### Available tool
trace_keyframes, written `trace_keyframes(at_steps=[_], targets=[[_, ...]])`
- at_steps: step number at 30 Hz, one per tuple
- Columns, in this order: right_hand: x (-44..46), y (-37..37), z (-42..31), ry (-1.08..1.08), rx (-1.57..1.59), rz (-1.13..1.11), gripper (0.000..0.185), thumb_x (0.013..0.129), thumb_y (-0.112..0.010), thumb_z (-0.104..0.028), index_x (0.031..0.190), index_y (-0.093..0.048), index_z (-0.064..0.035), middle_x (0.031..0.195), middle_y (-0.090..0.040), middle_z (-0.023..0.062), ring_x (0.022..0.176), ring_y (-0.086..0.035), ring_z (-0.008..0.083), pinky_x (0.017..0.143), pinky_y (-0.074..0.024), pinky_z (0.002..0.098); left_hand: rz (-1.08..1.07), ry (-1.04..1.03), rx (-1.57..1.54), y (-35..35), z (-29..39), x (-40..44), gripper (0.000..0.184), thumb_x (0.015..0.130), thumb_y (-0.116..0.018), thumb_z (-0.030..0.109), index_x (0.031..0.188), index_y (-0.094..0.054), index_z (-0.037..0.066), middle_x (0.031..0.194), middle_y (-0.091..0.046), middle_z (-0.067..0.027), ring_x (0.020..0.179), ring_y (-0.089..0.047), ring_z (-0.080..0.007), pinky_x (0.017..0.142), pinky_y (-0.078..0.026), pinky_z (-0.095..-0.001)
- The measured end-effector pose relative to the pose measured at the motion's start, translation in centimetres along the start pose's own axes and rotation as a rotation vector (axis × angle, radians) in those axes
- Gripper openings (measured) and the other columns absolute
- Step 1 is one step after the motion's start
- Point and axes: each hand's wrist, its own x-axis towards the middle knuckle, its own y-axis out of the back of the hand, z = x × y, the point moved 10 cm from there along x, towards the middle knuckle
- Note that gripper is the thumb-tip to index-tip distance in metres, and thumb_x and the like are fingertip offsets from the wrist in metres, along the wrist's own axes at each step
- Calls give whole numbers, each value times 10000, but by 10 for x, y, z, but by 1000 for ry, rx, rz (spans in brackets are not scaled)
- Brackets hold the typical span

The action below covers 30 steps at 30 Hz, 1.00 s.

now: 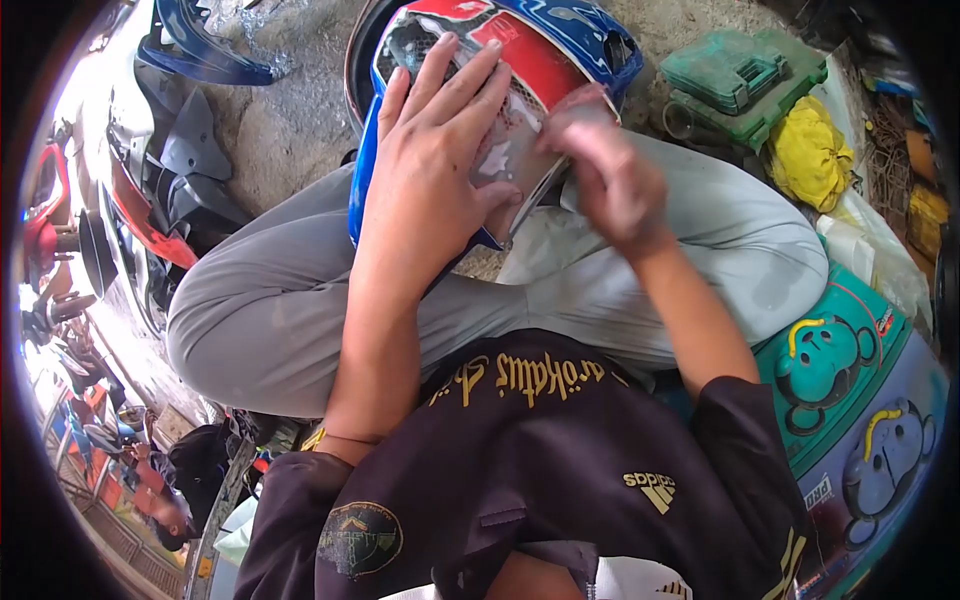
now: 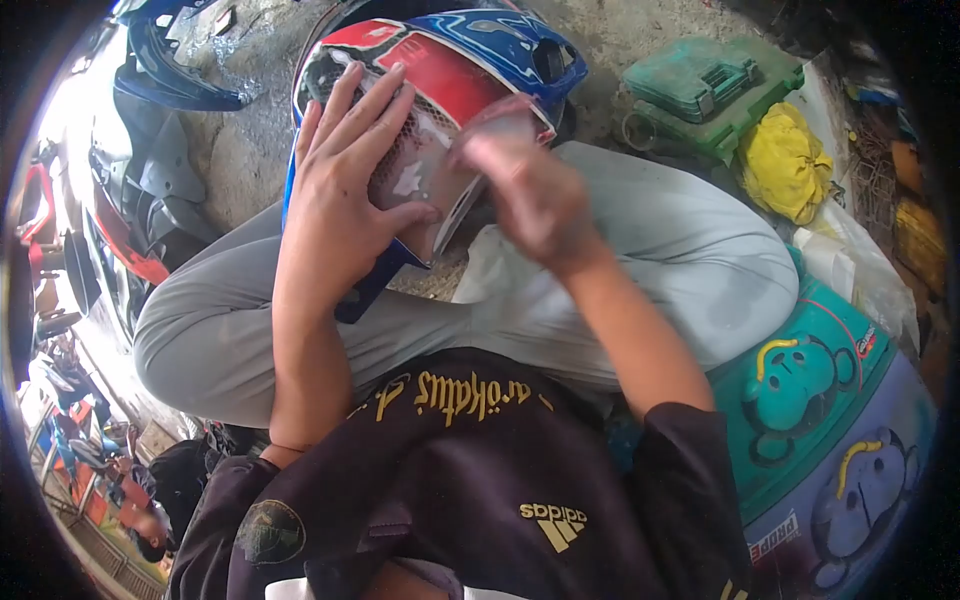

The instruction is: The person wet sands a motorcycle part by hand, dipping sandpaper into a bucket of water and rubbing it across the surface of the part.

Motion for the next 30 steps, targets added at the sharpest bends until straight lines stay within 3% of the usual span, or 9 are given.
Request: trace_keyframes(at_steps=[3,6,9,14,18,21,25,27,30], targets=[[-5,6,64,-359,26,42,234,1030,-623,21,1239,-706,-44,1199,-773,175,1087,-781,373,943,-636,464,9,4,-11,2,0,-1,1043,580,-974,199,1558,-626,96,1675,-544,-65,1618,-386,-363,1325,-279,-578],[6,-4,-20,29,83,-40,249,1058,-684,-21,1305,-653,-26,1214,-801,170,1046,-804,332,948,-636,420,20,9,-11,3,-2,1,1033,584,-971,193,1554,-630,96,1671,-550,-64,1621,-384,-361,1326,-279,-574],[6,6,32,-107,-110,-6,250,1031,-708,-12,1277,-671,-33,1199,-796,194,1062,-798,364,969,-632,437,3,17,-7,2,-1,-1,1037,582,-970,181,1557,-628,96,1672,-551,-61,1623,-382,-355,1329,-274,-570],[6,-2,-21,35,53,8,267,1044,-685,-2,1309,-661,-22,1221,-797,153,1059,-799,327,952,-629,403,8,20,-18,2,-3,-1,1042,575,-973,185,1555,-629,96,1675,-547,-61,1626,-378,-355,1329,-274,-571],[0,6,69,-470,81,58,340,973,-659,69,1294,-687,-39,1241,-778,179,1133,-775,364,1007,-623,450,-3,19,-16,2,-1,-4,1043,577,-972,184,1557,-627,97,1677,-545,-63,1625,-378,-359,1329,-274,-571],[4,-2,-12,37,50,2,292,1032,-701,33,1314,-639,-13,1224,-800,175,1028,-808,343,937,-639,411,4,18,-12,3,-2,0,1051,578,-972,180,1564,-620,99,1681,-540,-62,1625,-377,-360,1329,-275,-569],[4,5,55,-245,-4,42,250,1029,-683,50,1267,-651,-19,1158,-798,191,1023,-804,373,913,-647,436,-7,23,-9,1,-1,-1,1056,580,-972,173,1570,-613,100,1685,-535,-60,1627,-373,-359,1329,-277,-566],[8,3,9,-2,-13,68,239,1040,-657,49,1270,-650,-15,1148,-798,162,1003,-805,342,901,-646,418,-1,13,-6,4,-1,2,1056,581,-973,173,1571,-612,100,1686,-535,-61,1626,-374,-359,1329,-277,-565],[0,4,19,-81,17,57,236,1007,-657,49,1225,-692,-34,1169,-782,172,1034,-787,357,916,-635,436,-1,16,-9,2,0,-1,1056,582,-974,176,1571,-612,100,1683,-537,-65,1624,-378,-359,1329,-278,-567]])
